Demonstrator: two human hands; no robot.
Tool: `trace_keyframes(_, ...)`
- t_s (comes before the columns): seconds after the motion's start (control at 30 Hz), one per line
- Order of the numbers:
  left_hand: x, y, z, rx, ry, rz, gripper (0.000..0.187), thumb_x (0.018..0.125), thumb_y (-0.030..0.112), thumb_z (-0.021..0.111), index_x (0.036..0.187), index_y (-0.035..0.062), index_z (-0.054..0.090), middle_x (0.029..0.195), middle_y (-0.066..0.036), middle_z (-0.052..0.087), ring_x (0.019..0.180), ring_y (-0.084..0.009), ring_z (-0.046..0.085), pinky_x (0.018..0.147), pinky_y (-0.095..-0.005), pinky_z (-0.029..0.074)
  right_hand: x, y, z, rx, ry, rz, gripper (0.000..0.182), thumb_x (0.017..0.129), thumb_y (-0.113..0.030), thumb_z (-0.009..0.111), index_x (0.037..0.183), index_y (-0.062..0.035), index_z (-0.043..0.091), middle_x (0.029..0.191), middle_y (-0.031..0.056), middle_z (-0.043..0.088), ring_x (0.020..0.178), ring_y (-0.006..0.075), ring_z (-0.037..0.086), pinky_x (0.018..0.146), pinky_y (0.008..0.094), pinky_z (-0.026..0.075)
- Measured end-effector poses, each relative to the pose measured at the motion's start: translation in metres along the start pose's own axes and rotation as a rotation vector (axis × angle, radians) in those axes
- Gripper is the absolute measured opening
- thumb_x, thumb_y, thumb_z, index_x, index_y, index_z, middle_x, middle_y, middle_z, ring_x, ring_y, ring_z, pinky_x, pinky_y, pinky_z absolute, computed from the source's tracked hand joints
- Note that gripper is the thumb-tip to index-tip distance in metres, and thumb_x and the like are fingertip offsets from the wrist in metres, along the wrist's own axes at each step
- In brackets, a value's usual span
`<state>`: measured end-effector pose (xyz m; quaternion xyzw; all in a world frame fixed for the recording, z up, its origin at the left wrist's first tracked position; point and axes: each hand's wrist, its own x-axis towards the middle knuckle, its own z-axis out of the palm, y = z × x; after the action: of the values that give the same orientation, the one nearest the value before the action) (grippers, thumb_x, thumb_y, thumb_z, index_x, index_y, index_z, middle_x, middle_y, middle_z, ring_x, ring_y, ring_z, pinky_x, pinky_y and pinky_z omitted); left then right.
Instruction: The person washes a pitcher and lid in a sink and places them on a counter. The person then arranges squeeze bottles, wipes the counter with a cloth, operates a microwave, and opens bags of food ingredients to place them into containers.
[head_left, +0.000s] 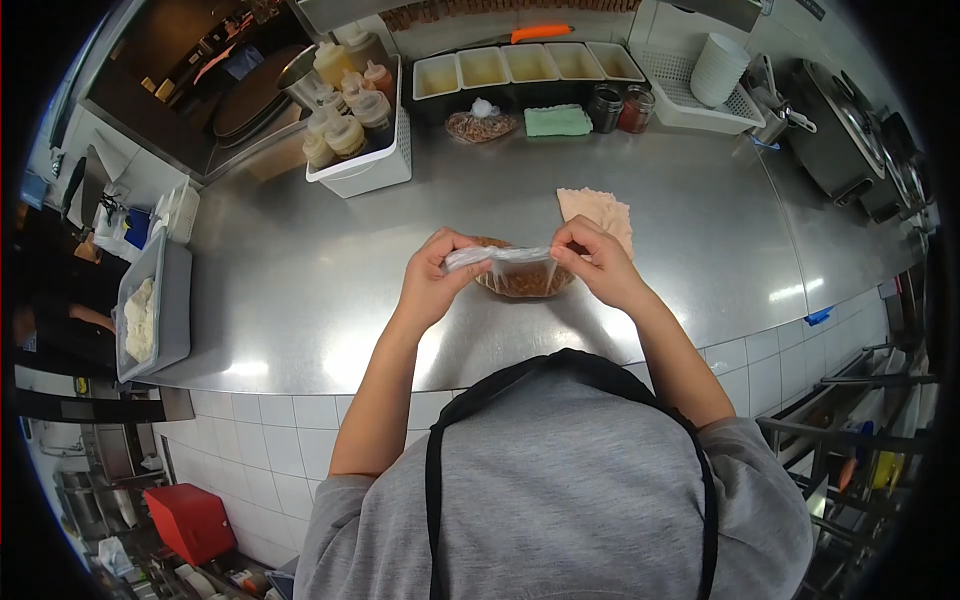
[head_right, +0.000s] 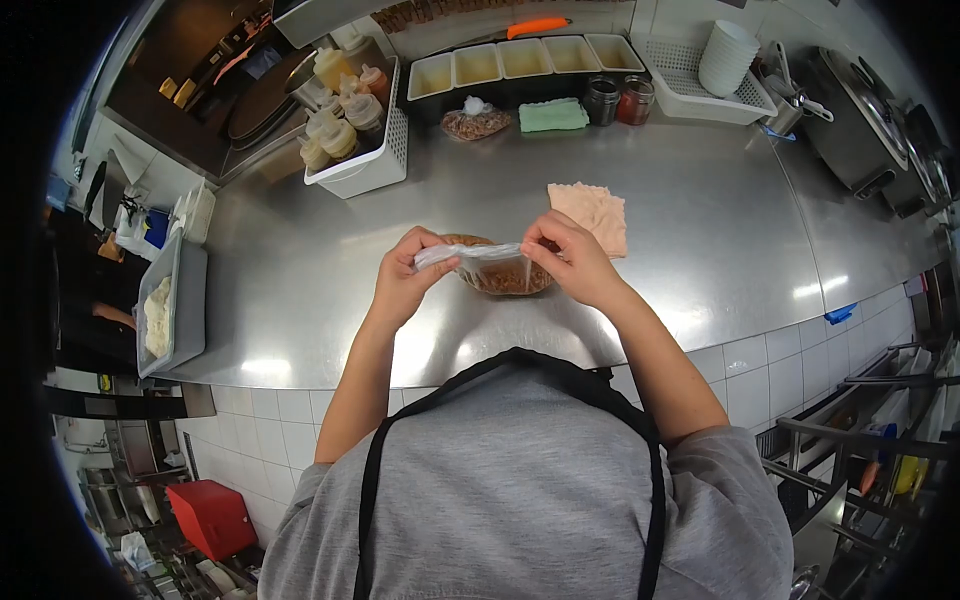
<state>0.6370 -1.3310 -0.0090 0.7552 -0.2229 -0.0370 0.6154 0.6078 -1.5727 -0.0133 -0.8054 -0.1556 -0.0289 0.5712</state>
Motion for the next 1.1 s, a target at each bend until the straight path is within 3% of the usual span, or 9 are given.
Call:
trace_keyframes(0.07,0.001,0.004,0.006,-0.053,-0.029,-0.015,0.017,0.076,0.009,0.070,0.086,0.0038,0.056,0.086,-0.001,0.055,0.078,-0.0070,0.050,0.067,-0.0201,0.040,0.001,0.001,0.007,-0.131,0.078,-0.268,0.021,0.080,-0.016,0.063,0.093,-0.0036,0.053,0.085,0.0048,0.052,0.076,0.0172,0.052,0.070,0.0291,0.043)
trace_keyframes(0.27,0.009,0.028,0.021,-0.213,-0.149,-0.134,0.022,0.077,0.009,0.070,0.091,0.0063,0.054,0.086,0.000,0.055,0.079,-0.0066,0.050,0.068,-0.0201,0.041,0.009,-0.017,0.024,-0.093,-0.007,-0.208,0.020,0.079,-0.013,0.063,0.096,-0.0042,0.056,0.078,0.0044,0.056,0.075,0.0145,0.058,0.069,0.0286,0.046)
trace_keyframes(0.33,0.007,0.023,0.012,-0.225,-0.204,-0.214,0.022,0.077,0.009,0.070,0.092,0.0069,0.054,0.086,0.001,0.054,0.078,-0.0065,0.051,0.068,-0.0201,0.041,0.009,-0.011,0.015,0.262,-0.009,0.006,0.011,0.082,-0.010,0.060,0.091,-0.0037,0.057,0.076,0.0029,0.058,0.069,0.0105,0.058,0.065,0.0266,0.048)
trace_keyframes(0.47,-0.003,0.007,-0.003,-0.113,-0.168,-0.270,0.026,0.075,0.009,0.071,0.094,0.0073,0.054,0.085,0.002,0.054,0.077,-0.0065,0.051,0.067,-0.0198,0.041,0.020,-0.014,-0.042,0.371,0.368,-0.038,0.009,0.083,-0.010,0.060,0.090,-0.0039,0.059,0.079,0.0026,0.060,0.072,0.0096,0.058,0.068,0.0261,0.049)
trace_keyframes(0.57,0.004,0.021,0.008,-0.129,-0.114,-0.172,0.027,0.074,0.009,0.072,0.094,0.0060,0.054,0.085,0.001,0.054,0.075,-0.0065,0.051,0.068,-0.0199,0.042,0.018,-0.035,-0.019,-0.027,-0.103,-0.104,0.021,0.079,-0.016,0.066,0.093,-0.0024,0.059,0.087,0.0056,0.059,0.081,0.0165,0.057,0.073,0.0273,0.045)
trace_keyframes(0.63,0.016,0.035,0.023,-0.221,-0.144,-0.105,0.027,0.074,0.008,0.072,0.094,0.0045,0.054,0.086,-0.001,0.055,0.075,-0.0064,0.051,0.069,-0.0193,0.042,0.014,-0.026,0.017,-0.110,-0.196,-0.221,0.025,0.075,-0.017,0.069,0.092,-0.0020,0.058,0.083,0.0082,0.058,0.077,0.0197,0.057,0.069,0.0291,0.044)
trace_keyframes(0.77,0.009,0.028,0.022,-0.167,-0.078,-0.052,0.026,0.073,0.006,0.072,0.092,0.0033,0.054,0.085,-0.001,0.054,0.074,-0.0058,0.051,0.067,-0.0180,0.041,0.013,-0.024,0.009,-0.121,-0.109,-0.152,0.020,0.072,-0.015,0.069,0.084,-0.0026,0.060,0.074,0.0067,0.058,0.072,0.0194,0.057,0.064,0.0297,0.043)
trace_keyframes(0.87,0.005,0.026,0.013,-0.109,-0.341,-0.343,0.022,0.075,0.006,0.070,0.091,0.0034,0.055,0.084,0.000,0.053,0.076,-0.0052,0.049,0.067,-0.0181,0.040,0.007,-0.027,-0.002,-0.163,-0.155,-0.125,0.017,0.077,-0.019,0.064,0.082,-0.0031,0.060,0.075,0.0111,0.059,0.071,0.0260,0.058,0.063,0.0334,0.044)
trace_keyframes(1.1,0.008,0.015,0.018,-0.526,0.116,-0.131,0.009,0.084,0.011,0.062,0.086,0.0074,0.054,0.077,0.002,0.055,0.074,-0.0056,0.049,0.068,-0.0199,0.038,0.003,-0.022,-0.012,-0.079,0.049,-0.096,0.017,0.085,-0.019,0.059,0.087,-0.0024,0.064,0.075,0.0084,0.062,0.069,0.0174,0.058,0.062,0.0275,0.045)
